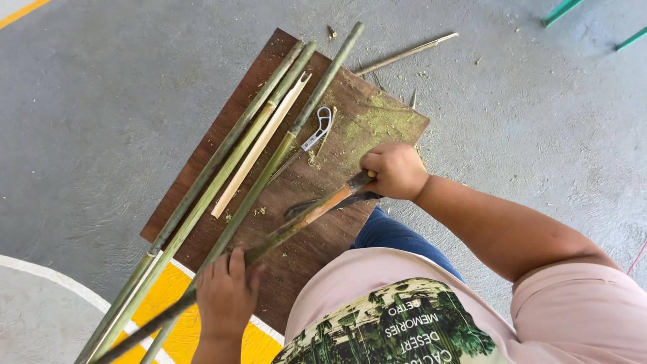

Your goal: Using a knife to strip and sharpen thin bamboo poles on a wooden table.

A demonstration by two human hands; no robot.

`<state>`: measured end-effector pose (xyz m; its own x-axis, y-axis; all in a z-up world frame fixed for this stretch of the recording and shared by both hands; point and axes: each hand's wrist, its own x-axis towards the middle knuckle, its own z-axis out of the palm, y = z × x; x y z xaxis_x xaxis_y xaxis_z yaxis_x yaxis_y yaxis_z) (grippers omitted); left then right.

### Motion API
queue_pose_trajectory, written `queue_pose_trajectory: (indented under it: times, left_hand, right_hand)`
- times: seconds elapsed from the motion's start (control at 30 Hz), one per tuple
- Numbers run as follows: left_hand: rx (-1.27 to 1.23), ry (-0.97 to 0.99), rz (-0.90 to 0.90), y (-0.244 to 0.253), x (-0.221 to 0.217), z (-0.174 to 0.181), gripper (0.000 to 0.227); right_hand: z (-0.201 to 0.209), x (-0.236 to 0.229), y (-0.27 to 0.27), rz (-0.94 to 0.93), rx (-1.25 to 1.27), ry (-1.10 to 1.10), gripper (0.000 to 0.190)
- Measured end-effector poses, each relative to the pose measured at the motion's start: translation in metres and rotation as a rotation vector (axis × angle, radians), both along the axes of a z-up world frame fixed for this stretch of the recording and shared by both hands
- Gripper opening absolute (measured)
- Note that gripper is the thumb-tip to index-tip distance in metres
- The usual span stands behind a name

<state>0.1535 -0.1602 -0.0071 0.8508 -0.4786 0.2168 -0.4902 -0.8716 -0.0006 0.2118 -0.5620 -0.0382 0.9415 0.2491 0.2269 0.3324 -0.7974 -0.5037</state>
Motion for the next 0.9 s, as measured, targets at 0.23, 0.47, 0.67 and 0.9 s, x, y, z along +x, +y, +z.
queue_pose_trajectory:
  times: [0.23, 0.47, 0.67, 0.9]
  left_hand:
    - [-0.010, 0.584, 0.250, 0.019, -0.013, -0.083, 0.049]
    - [-0.119, 0.627, 0.515, 0.041, -0.032, -0.088, 0.050]
    - [-0.161, 0.766, 0.667, 0.053, -0.077, -0.115, 0.048]
    - [-0.172, 0.734, 0.705, 0.079, -0.116, -0.156, 0.056]
  right_hand:
    - [0.006, 0.004, -0.013, 0.032, -0.178, -0.206, 0.084]
    - [-0.034, 0.061, 0.029, -0.098, -0.316, 0.711, 0.078]
    - [-0.105, 0.127, 0.066, 0.046, -0.409, 0.525, 0.061]
    - [-0.073, 0.120, 0.065, 0.269, -0.727, 0.575, 0.050]
